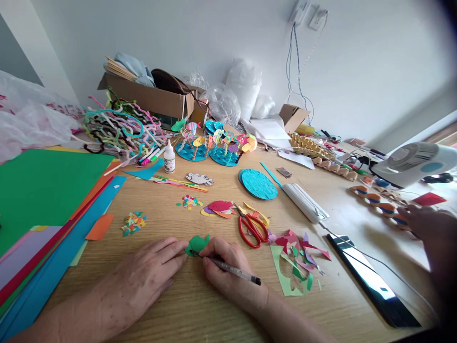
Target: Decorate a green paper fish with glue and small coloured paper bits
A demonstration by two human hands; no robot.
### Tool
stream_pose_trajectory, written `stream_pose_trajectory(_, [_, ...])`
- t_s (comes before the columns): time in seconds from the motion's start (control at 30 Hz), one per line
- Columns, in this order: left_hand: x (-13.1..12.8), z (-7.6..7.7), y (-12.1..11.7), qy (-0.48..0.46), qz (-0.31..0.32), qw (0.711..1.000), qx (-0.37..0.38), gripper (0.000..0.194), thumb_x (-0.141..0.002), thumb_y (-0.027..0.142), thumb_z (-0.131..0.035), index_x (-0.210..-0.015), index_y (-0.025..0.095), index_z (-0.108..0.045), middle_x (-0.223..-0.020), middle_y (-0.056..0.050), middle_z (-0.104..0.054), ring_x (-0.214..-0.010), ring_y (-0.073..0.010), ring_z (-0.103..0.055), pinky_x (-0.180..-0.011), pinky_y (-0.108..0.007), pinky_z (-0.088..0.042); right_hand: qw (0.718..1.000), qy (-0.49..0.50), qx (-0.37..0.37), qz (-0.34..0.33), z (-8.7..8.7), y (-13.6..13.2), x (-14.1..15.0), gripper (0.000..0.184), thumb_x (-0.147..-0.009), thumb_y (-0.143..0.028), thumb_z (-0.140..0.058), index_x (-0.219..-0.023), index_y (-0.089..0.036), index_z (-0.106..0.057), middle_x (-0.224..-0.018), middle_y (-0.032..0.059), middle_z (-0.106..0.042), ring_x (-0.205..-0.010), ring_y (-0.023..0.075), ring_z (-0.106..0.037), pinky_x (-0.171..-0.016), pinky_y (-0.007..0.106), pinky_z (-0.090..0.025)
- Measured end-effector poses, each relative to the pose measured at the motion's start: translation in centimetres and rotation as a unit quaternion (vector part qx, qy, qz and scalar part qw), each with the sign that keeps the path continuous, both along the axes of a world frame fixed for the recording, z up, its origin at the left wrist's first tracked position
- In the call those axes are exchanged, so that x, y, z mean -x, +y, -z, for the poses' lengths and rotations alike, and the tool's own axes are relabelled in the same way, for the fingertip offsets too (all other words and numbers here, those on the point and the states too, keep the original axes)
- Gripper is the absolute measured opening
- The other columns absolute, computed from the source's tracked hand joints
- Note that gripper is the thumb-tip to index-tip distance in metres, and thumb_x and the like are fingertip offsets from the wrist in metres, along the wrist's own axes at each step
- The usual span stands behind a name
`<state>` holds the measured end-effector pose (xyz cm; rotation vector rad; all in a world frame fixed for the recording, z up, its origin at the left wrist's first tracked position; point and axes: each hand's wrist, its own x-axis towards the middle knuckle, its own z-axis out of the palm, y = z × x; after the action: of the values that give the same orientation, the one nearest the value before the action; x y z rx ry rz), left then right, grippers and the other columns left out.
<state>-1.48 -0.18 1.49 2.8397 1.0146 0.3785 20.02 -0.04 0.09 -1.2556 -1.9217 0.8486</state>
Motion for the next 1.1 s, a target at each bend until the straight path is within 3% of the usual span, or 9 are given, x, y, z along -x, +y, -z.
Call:
stream_pose_trajectory(0.43, [0.0,-0.14,0.18,-0.04,0.006,0.999,0.024,0.046,-0.082,0.002,-0.038,-0.113,0.022,-0.064,-0.121,-0.004,-0.065,-0.114,-0.02,-0.058,-0.101,-0.033,-0.046,1.0,0.005,0.0,0.001,0.01,-0.04,0.01,0.012,-0.069,-0.014,-0.048,-0.071,-0.021,-0.057,-0.057,-0.0036,-0.057,-0.048,0.0098,-0.049,-0.05,0.019,-0.04])
stream_pose_trajectory(0.83, [-0.14,-0.57,0.04,-0.032,-0.004,0.999,0.039,0.049,-0.079,0.002,-0.038,-0.115,0.023,-0.063,-0.123,-0.002,-0.065,-0.114,-0.019,-0.058,-0.101,-0.032,-0.045,1.0,-0.005,-0.003,-0.003,-0.17,-0.03,0.04,0.013,-0.069,-0.012,-0.048,-0.071,-0.021,-0.056,-0.059,-0.0034,-0.058,-0.05,0.0101,-0.051,-0.052,0.019,-0.042])
stream_pose_trajectory(1.1, [-0.04,-0.06,0.03,-0.025,0.001,0.999,0.031,0.05,-0.078,0.001,-0.038,-0.117,0.021,-0.062,-0.124,-0.005,-0.064,-0.115,-0.0212,-0.057,-0.1,-0.035,-0.047,1.0,-0.001,-0.002,-0.002,-0.2,0.01,0.06,0.012,-0.069,-0.012,-0.047,-0.07,-0.021,-0.056,-0.058,-0.0034,-0.057,-0.049,0.01,-0.05,-0.051,0.019,-0.041])
